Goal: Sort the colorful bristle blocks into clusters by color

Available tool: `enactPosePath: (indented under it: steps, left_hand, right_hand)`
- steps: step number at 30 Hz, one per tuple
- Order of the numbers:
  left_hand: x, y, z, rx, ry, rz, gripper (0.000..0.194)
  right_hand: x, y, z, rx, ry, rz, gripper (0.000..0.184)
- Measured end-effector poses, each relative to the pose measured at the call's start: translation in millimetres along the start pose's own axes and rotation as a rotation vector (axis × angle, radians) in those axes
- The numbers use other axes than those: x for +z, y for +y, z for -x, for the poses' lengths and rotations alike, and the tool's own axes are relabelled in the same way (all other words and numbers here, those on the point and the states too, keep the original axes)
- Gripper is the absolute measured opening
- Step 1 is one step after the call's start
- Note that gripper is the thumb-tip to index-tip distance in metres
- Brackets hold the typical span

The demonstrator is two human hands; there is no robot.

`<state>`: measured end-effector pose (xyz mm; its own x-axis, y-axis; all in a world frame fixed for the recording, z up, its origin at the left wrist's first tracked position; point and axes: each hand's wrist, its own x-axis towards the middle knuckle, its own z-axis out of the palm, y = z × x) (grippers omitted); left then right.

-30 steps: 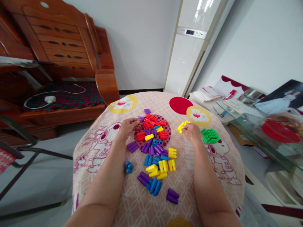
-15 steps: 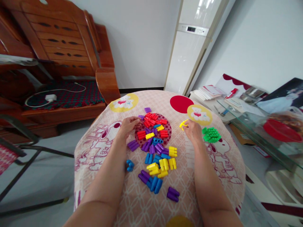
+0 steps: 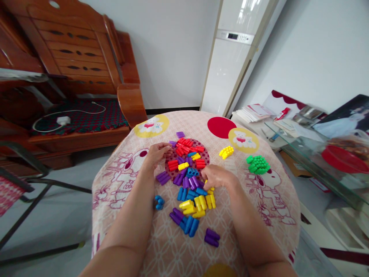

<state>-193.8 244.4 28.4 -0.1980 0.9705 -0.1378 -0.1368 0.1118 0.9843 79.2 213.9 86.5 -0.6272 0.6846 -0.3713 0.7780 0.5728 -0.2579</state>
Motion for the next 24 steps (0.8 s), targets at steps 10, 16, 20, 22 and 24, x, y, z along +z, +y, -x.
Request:
enactPosePath:
  steps: [10, 16, 20, 22, 24]
  left_hand:
    - [0.8, 0.3, -1.8, -0.015, -0.002, 0.004, 0.025]
    - [2.0, 1.4, -1.2, -0.016, -0.002, -0.017, 0.023]
    - [2.8, 2.0, 0.0, -0.006, -0.001, -0.029, 0.027]
    - [4.5, 3.8, 2.1, 0.024, -0.011, -0.021, 0.032]
    - [7.1, 6.2, 4.6, 0.069, -0.041, -0.016, 0.039]
  right_hand:
    - [-20.5, 85.4, 42.9, 0.435, 0.468, -0.39, 0.024]
    - [-13.5, 103.3, 48.9, 0.673, 0.52, -0.609, 0.019]
    - [-11.6, 106.4, 52.3, 0.506, 0.57, -0.782, 0.012]
    - [-13.3, 101.0, 52.2, 0.384, 0.577, -0.911, 0.018]
    - [-16.0, 91.0, 49.6, 0.279, 0.58, -0.986, 0.024]
